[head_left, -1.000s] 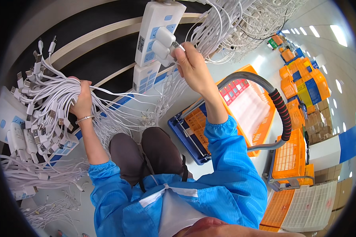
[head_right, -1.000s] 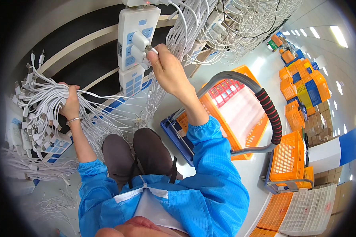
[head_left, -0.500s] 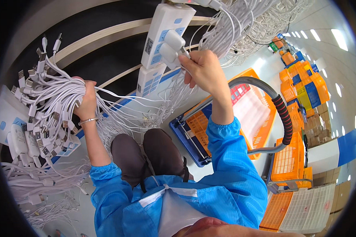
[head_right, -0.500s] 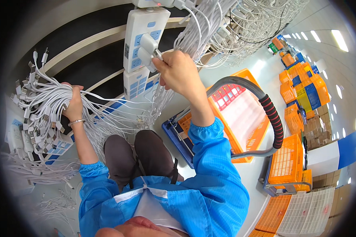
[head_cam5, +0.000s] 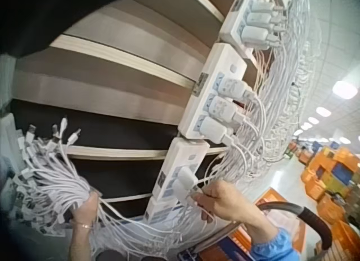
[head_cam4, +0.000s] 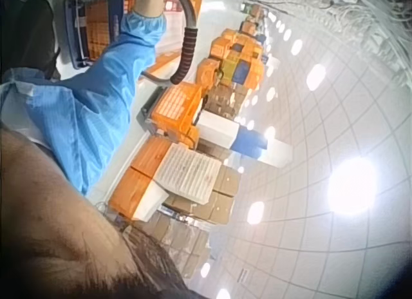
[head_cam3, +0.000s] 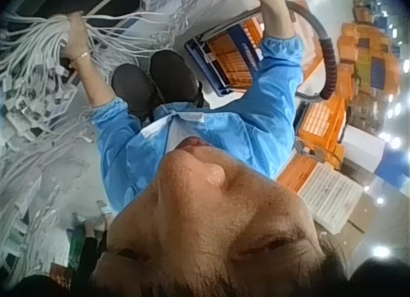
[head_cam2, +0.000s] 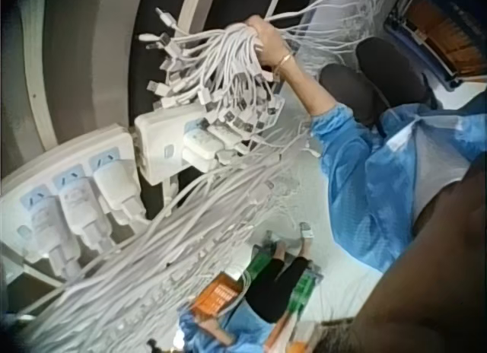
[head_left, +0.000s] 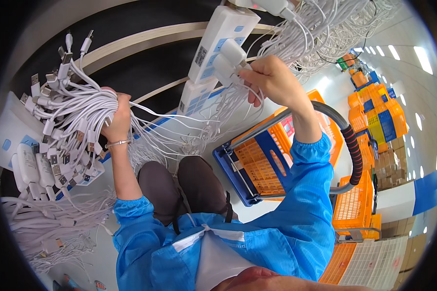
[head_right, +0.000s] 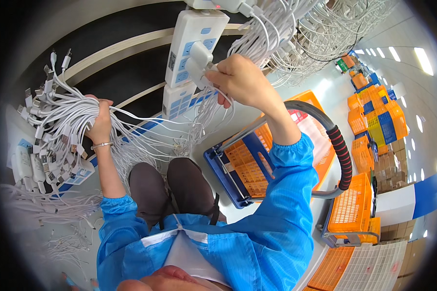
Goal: Unplug a large bundle of white cables from power strips on a testing rack and place them into an orange crate.
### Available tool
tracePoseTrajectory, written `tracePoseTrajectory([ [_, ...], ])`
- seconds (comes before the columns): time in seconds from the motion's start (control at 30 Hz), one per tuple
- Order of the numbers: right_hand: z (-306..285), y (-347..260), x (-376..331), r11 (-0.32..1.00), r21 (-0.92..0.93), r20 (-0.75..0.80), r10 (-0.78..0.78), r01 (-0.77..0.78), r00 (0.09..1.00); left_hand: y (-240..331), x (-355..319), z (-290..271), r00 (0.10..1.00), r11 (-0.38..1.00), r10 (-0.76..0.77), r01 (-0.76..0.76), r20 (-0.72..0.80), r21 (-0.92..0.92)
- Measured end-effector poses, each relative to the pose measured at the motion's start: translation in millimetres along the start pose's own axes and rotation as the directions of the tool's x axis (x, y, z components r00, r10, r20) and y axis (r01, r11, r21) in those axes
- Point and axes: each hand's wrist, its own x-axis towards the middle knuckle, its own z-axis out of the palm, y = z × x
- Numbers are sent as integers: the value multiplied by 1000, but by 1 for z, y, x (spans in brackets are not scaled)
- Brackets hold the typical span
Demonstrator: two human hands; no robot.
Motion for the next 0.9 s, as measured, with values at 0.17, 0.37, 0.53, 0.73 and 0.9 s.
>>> tracePoseTrajectory([
  [0.17,18,-1,-4,983,-177,-245,-88,45,965,-4,-1,1,998,996,69,-70,10,49],
  [0.37,26,8,1,925,-369,-321,-220,93,921,-2,-3,2,999,994,46,-47,16,96],
  [0.53,53,0,-14,756,-645,-584,-582,113,566,-5,-1,4,1000,1000,-19,19,11,9],
  [0.73,150,-23,6,776,-121,-451,-598,618,663,7,1,-9,960,899,-243,276,138,-339],
  [0.9,210,-29,52,766,308,-307,-482,565,821,5,6,-18,891,696,-261,440,371,-567],
])
